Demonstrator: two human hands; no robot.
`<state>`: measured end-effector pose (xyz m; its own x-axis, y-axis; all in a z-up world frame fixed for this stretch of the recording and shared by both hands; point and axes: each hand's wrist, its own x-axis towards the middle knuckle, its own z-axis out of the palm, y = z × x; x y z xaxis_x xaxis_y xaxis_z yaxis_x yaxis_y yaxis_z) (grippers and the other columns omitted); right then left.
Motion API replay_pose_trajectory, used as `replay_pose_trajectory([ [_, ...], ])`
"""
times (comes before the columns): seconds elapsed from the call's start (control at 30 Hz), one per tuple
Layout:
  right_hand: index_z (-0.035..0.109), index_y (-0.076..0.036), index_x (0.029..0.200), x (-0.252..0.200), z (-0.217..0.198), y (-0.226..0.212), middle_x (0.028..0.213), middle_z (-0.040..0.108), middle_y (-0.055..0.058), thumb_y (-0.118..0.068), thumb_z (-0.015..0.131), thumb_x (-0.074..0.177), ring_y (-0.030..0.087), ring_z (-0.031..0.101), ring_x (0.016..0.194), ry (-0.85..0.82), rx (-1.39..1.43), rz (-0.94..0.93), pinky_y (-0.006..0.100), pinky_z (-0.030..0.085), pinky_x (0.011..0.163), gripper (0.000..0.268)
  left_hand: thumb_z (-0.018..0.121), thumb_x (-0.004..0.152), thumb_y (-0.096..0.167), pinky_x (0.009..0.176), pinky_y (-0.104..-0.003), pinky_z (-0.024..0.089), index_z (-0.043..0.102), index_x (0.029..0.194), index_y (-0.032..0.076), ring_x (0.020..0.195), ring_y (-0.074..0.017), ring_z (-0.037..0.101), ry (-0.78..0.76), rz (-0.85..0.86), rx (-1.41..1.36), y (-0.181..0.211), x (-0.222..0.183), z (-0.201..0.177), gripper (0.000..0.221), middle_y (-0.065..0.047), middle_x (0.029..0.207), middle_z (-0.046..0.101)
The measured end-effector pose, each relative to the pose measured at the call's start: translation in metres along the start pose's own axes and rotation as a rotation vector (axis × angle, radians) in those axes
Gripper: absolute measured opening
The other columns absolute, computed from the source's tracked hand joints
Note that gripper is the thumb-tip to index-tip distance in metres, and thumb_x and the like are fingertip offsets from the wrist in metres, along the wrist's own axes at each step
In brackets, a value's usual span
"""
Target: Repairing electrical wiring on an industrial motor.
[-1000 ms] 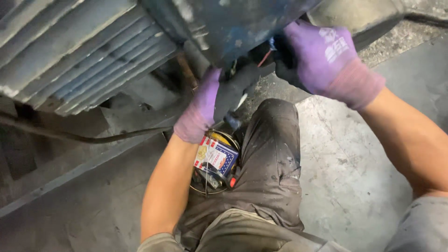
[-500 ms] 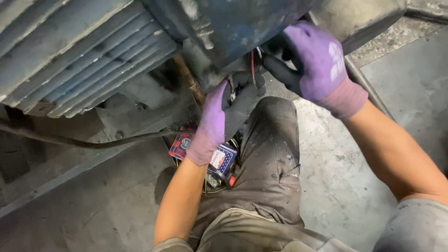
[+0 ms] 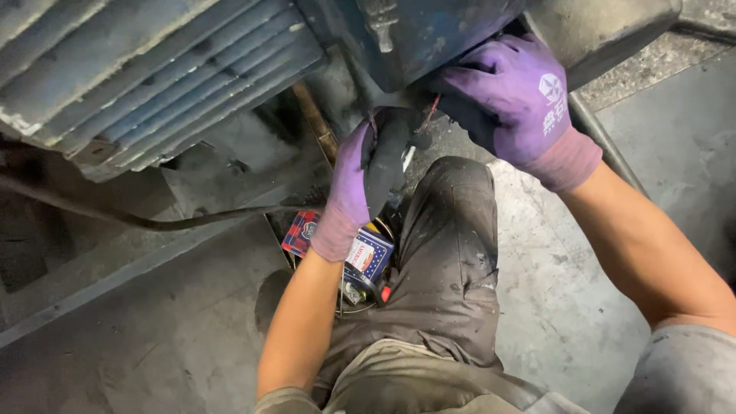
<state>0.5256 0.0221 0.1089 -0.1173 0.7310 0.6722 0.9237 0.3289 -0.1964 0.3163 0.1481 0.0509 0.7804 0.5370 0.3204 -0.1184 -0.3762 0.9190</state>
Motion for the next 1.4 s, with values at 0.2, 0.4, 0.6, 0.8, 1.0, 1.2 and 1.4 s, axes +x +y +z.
replay_pose_trajectory([
  [0.2,0.073,-0.009,0.116,0.011,-0.003,0.008,0.113,0.068,0.011,-0.007,0.076,0.079,0.037,0.065,0.106,-0.072,-0.080,-0.042,0.047,0.049,0.083,0.037,0.069,0.099,0.018,0.094,-0.036,0.055,0.062,0.125,0.001,0.105,-0.0209,0.070,0.129,0.150,0.204,0.014,0.008,0.012,0.032,-0.012,0.117,0.071],
  [0.4,0.068,0.000,0.120,0.003,-0.012,-0.019,0.115,0.065,0.017,-0.011,0.079,0.095,0.036,0.062,0.107,0.065,-0.156,0.103,0.049,0.049,0.092,0.029,0.066,0.102,0.019,0.050,-0.026,0.040,0.068,0.115,0.002,0.058,-0.0057,0.050,-0.037,-0.394,-0.304,0.017,0.014,0.020,0.021,-0.003,0.092,0.074],
  [0.6,0.067,0.001,0.126,-0.037,-0.009,-0.040,0.120,0.069,0.011,-0.005,0.066,0.106,0.024,0.065,0.112,0.055,0.395,0.546,0.034,0.052,0.097,0.021,0.063,0.106,0.015,0.075,-0.031,0.051,0.066,0.125,0.000,0.083,-0.0162,0.064,-0.044,-0.080,-0.033,-0.003,0.013,0.039,0.024,-0.010,0.108,0.074],
  [0.8,0.065,0.004,0.119,-0.039,0.008,-0.017,0.115,0.066,0.010,-0.009,0.060,0.109,0.024,0.064,0.104,-0.013,0.682,0.587,0.032,0.052,0.093,0.017,0.067,0.091,0.007,0.105,-0.042,0.054,0.057,0.136,-0.006,0.118,-0.0387,0.068,-0.030,0.162,0.400,-0.016,0.005,0.040,0.048,-0.025,0.128,0.067],
  [1.0,0.068,0.002,0.111,-0.018,0.011,-0.022,0.105,0.069,0.008,-0.010,0.062,0.104,0.018,0.064,0.098,0.005,0.925,0.815,0.028,0.054,0.090,0.015,0.066,0.089,0.006,0.109,-0.044,0.051,0.054,0.138,-0.007,0.123,-0.0426,0.064,-0.036,0.144,0.473,-0.005,0.003,0.032,0.052,-0.029,0.132,0.064],
  [1.2,0.062,0.003,0.114,-0.025,-0.005,-0.020,0.103,0.064,0.011,0.001,0.050,0.104,0.019,0.067,0.089,-0.046,0.244,0.371,0.030,0.055,0.076,0.016,0.071,0.091,0.012,0.106,-0.040,0.054,0.064,0.132,0.001,0.116,-0.0322,0.072,0.013,0.066,0.539,-0.007,0.006,0.021,0.042,-0.018,0.128,0.071],
  [1.4,0.060,0.008,0.115,-0.051,-0.016,0.002,0.105,0.064,0.019,-0.001,0.053,0.105,0.025,0.066,0.086,-0.032,0.306,0.250,0.033,0.055,0.073,0.015,0.059,0.087,-0.004,0.099,-0.034,0.055,0.064,0.141,0.013,0.111,-0.0267,0.072,-0.208,0.358,0.529,0.034,0.050,0.033,0.058,-0.017,0.145,0.064],
])
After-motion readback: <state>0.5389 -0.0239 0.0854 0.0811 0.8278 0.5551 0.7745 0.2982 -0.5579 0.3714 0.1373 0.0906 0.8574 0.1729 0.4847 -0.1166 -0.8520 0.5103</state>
